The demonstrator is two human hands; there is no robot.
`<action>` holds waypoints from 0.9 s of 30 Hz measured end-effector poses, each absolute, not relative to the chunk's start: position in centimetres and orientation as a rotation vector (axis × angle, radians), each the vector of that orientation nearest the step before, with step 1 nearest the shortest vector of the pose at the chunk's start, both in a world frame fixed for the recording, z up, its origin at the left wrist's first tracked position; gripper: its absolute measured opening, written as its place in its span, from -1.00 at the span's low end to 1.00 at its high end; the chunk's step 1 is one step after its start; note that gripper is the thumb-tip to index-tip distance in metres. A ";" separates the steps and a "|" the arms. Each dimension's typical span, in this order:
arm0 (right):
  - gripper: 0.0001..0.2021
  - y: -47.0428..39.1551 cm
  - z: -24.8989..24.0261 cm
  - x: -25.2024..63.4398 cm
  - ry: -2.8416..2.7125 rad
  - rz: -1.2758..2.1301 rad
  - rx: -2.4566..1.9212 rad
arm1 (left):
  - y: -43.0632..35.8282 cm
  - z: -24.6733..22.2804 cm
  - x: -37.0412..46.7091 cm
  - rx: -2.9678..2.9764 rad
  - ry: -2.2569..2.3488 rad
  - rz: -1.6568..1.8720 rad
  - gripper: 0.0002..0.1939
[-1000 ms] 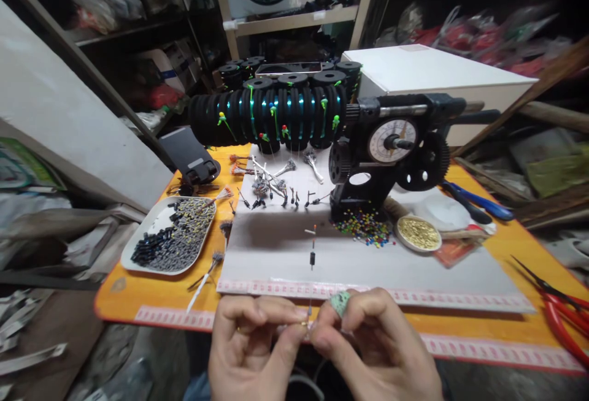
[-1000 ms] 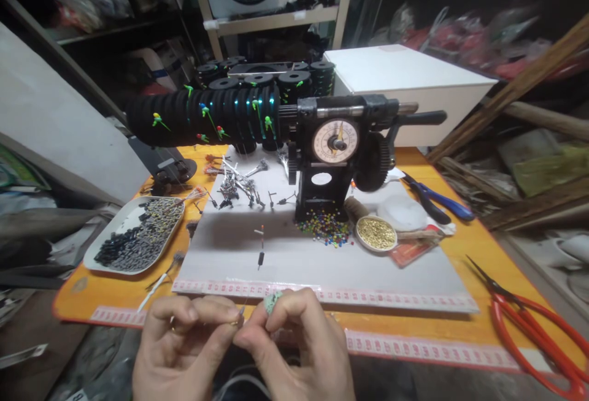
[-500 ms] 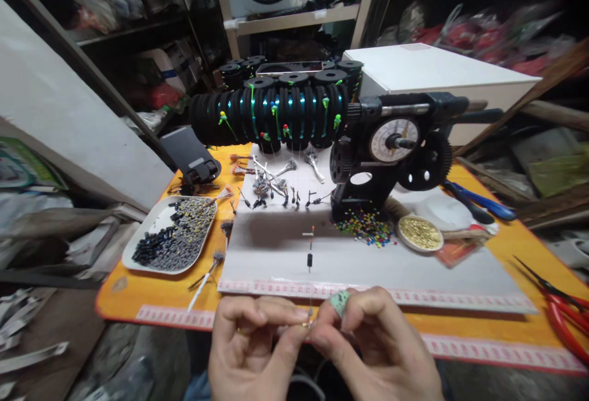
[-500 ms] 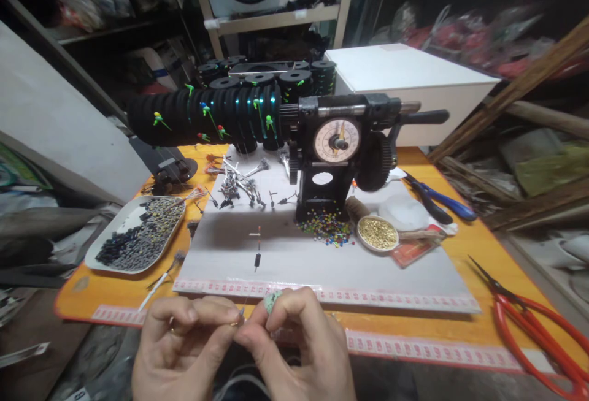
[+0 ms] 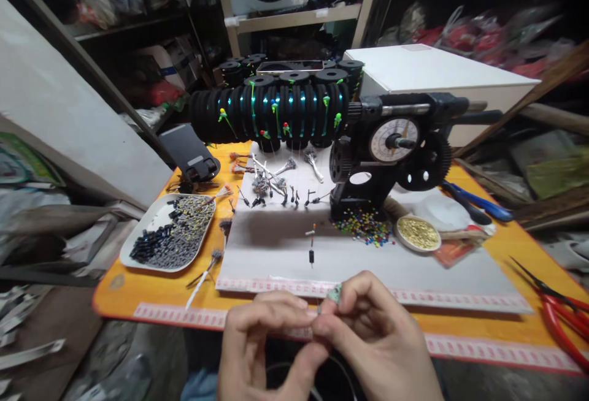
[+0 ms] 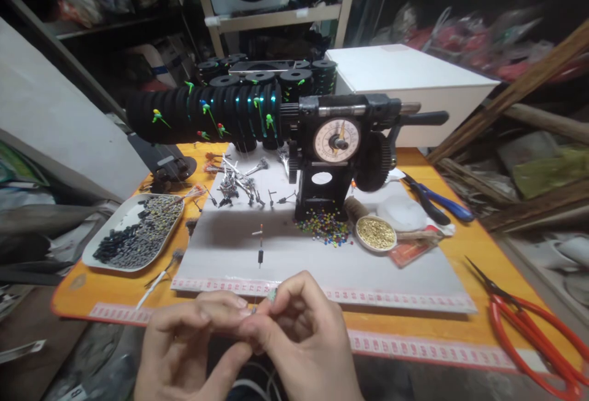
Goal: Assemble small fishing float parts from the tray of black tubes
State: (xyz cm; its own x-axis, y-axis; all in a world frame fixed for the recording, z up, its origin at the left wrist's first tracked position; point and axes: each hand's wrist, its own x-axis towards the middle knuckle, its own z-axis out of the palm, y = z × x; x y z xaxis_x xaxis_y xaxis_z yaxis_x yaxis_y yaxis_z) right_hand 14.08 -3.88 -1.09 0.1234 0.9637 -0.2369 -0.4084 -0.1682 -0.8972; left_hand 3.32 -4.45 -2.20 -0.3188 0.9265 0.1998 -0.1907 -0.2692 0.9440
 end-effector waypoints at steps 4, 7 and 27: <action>-0.57 -3.2 -0.9 14.5 -0.659 1.560 -1.125 | -3.6 -1.7 2.0 0.894 0.957 1.471 -0.69; -0.53 -2.7 -1.9 15.1 -0.731 1.757 -1.041 | -2.6 -1.0 0.9 0.774 0.878 1.246 -0.67; -0.79 -4.0 -1.6 15.8 -1.061 1.350 -1.075 | -2.0 -2.4 1.2 1.097 0.946 1.502 -0.68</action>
